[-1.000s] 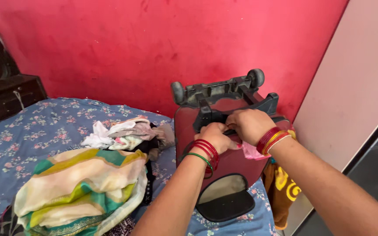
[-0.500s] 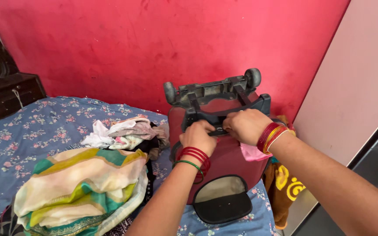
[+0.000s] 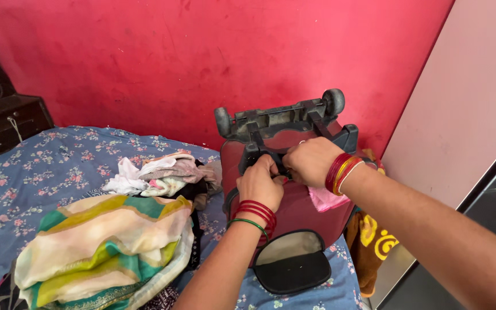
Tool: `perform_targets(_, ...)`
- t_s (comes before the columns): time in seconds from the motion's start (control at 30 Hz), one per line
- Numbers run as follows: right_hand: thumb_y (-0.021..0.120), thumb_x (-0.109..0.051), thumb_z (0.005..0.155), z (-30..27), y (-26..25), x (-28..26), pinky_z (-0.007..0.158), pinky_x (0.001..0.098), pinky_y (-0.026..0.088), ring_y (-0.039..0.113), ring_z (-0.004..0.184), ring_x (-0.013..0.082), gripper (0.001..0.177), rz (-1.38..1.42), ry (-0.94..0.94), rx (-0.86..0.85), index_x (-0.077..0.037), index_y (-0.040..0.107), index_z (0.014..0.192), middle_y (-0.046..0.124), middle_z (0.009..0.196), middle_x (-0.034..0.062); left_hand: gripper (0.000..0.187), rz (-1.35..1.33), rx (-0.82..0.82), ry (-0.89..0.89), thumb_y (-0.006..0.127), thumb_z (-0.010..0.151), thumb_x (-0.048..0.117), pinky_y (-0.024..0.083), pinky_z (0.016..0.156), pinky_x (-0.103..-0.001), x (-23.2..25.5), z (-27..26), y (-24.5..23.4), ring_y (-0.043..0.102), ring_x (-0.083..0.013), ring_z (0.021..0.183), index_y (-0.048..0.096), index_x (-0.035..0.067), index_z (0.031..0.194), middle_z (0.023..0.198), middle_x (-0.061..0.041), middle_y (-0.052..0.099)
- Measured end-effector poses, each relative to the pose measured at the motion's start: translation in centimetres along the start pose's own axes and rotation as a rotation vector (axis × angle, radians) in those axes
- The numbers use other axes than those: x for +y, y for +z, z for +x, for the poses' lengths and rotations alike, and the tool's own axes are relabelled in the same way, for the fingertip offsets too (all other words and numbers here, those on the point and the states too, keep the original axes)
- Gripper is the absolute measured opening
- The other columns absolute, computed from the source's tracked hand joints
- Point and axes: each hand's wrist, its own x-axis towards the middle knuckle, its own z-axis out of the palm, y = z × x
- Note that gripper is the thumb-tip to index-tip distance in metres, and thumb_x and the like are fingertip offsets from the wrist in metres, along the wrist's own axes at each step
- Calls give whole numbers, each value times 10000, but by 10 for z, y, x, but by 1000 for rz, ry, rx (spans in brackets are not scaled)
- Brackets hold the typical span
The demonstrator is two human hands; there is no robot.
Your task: The person wipes the exterior of a maroon suitcase with a pink cloth, then opens the suitcase and wipes the interior lining. The suitcase is placed on a bed with scattered clothes nearby.
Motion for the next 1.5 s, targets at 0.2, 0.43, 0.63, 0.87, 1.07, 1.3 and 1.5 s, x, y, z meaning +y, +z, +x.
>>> perform_targets(0.2, 677, -261, 767, -28, -2, 31, 714, 498, 552, 692, 840, 345, 136, -44, 80, 9, -140, 731, 800, 716, 851, 85, 238, -36, 43, 22, 829, 755, 156, 516, 755, -467, -16, 5, -8, 721, -331, 820, 606, 80, 793, 761, -112, 729)
perform_targets(0.43, 673, -226, 746, -49, 11, 53, 672, 500, 546, 683, 809, 349, 111, 42, 126, 99, -130, 705, 790, 709, 835, 74, 261, -103, -22, 46, 862, 724, 159, 538, 736, -374, -27, 24, -11, 740, -248, 739, 621, 79, 785, 736, -86, 733)
perform_targets(0.63, 670, -231, 767, -43, 4, 56, 702, 509, 545, 683, 790, 365, 115, 56, 238, 80, -154, 717, 838, 716, 807, 107, 222, 202, -55, 247, 880, 733, 223, 472, 806, -477, -5, 41, -23, 694, -311, 913, 701, 113, 805, 873, -95, 740)
perform_targets(0.87, 693, -302, 768, -16, 7, 48, 696, 512, 554, 689, 796, 368, 188, -5, 129, 96, -117, 707, 798, 709, 830, 113, 684, 383, 5, 424, 905, 635, 391, 441, 914, -497, 34, 13, 43, 574, -336, 1113, 584, 50, 1134, 1146, -137, 618)
perform_targets(1.07, 674, -245, 749, -29, 6, 61, 674, 513, 547, 685, 782, 361, 128, 27, 108, 109, -144, 715, 815, 712, 829, 90, 696, 370, 36, 631, 915, 611, 361, 445, 943, -491, 9, 21, 36, 540, -352, 1128, 580, 46, 1134, 1150, -144, 589)
perform_targets(1.3, 684, -220, 761, -40, 9, 73, 650, 504, 533, 672, 761, 360, 84, 103, 162, 157, -151, 702, 806, 698, 808, 69, 652, 373, -15, 630, 925, 610, 316, 444, 949, -485, 11, 27, 32, 528, -359, 1127, 568, 51, 1087, 1126, -147, 563)
perform_targets(1.5, 693, -230, 757, -40, 7, 73, 647, 504, 533, 675, 763, 355, 89, 76, 179, 129, -151, 700, 797, 701, 799, 64, 636, 396, -69, 632, 922, 625, 287, 438, 961, -474, 9, 30, 21, 526, -347, 1144, 565, 64, 1101, 1156, -140, 565)
